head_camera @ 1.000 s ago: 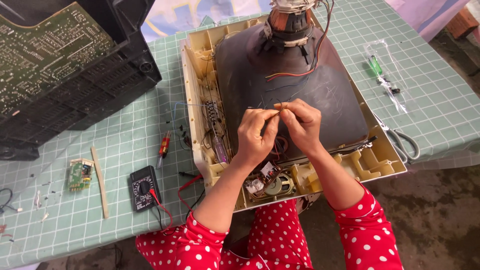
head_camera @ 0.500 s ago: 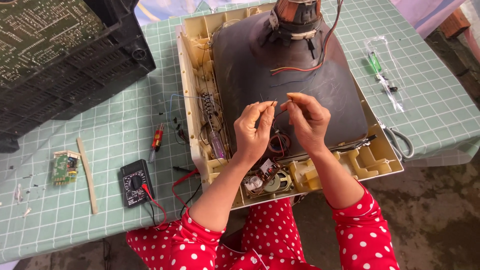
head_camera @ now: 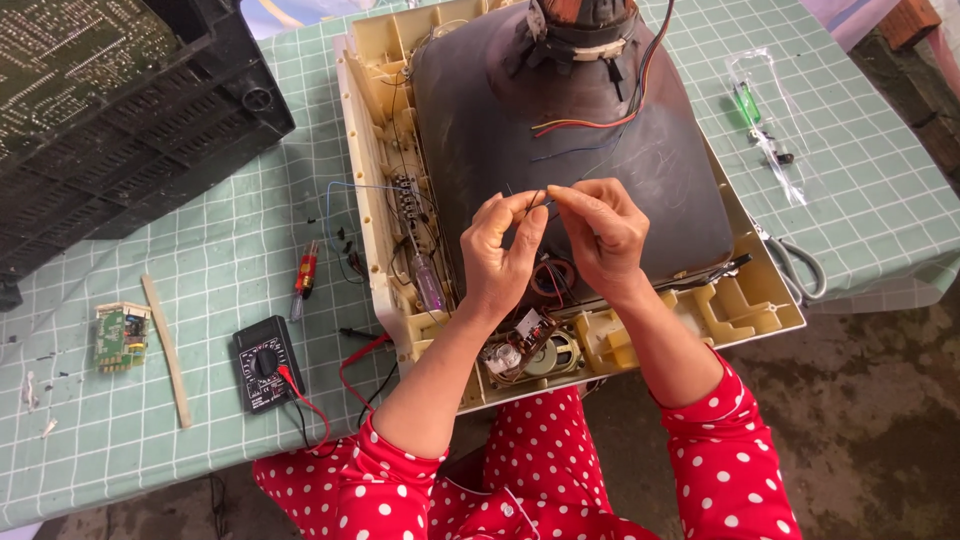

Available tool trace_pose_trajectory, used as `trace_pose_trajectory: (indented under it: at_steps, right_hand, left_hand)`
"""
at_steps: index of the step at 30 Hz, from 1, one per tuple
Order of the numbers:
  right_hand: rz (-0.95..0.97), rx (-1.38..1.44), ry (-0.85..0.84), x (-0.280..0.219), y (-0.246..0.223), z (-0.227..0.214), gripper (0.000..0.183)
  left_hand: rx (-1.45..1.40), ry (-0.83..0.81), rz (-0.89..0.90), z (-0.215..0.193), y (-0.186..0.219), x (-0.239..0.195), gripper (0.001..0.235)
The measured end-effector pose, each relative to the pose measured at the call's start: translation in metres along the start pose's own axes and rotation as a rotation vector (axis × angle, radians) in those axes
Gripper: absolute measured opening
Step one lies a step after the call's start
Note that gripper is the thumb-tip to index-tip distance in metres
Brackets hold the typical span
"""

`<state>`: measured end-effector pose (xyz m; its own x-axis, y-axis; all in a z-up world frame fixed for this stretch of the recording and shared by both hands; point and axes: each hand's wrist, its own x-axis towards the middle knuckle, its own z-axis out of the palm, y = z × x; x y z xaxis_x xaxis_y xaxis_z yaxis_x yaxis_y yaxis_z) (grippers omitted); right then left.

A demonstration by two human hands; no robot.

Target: The person sits cross-legged on the floor and uses scissors to cut wires inside an open electronic device. They then wrap the cut wire ends with black electrical tape and use the scissors again to trim the tape.

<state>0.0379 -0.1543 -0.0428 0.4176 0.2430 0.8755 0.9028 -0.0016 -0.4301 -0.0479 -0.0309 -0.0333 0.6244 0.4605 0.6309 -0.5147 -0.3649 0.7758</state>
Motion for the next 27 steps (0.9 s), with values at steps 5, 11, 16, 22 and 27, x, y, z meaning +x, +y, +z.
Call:
trace_pose_trajectory:
  at_steps: [5, 11, 16, 22, 27]
  right_hand:
    - [-0.005, -0.016, -0.063, 0.003, -0.002, -0.001, 0.018]
    - [0.068, 0.006, -0.29, 0.019, 0.002, -0.031, 0.007]
    - [0.367, -0.067, -0.732, 0.032, -0.006, -0.051, 0.016]
    - [0.343, -0.241, -0.995, 0.04, -0.03, -0.05, 0.032]
    - [0.18, -0.356, -0.919, 0.017, -0.01, -0.044, 0.022]
  left_hand:
    - [0.139, 0.05, 0.105, 0.0, -0.014, 0.001, 0.008]
    - [0.163, 0.097, 0.134, -0.002, -0.023, 0.001, 0.007]
    - [0.153, 0.105, 0.128, 0.0, -0.024, -0.001, 0.006]
    - [0.15, 0.111, 0.131, 0.0, -0.024, -0.001, 0.005]
    - [0.145, 0.115, 0.126, 0.0, -0.023, 0.0, 0.005]
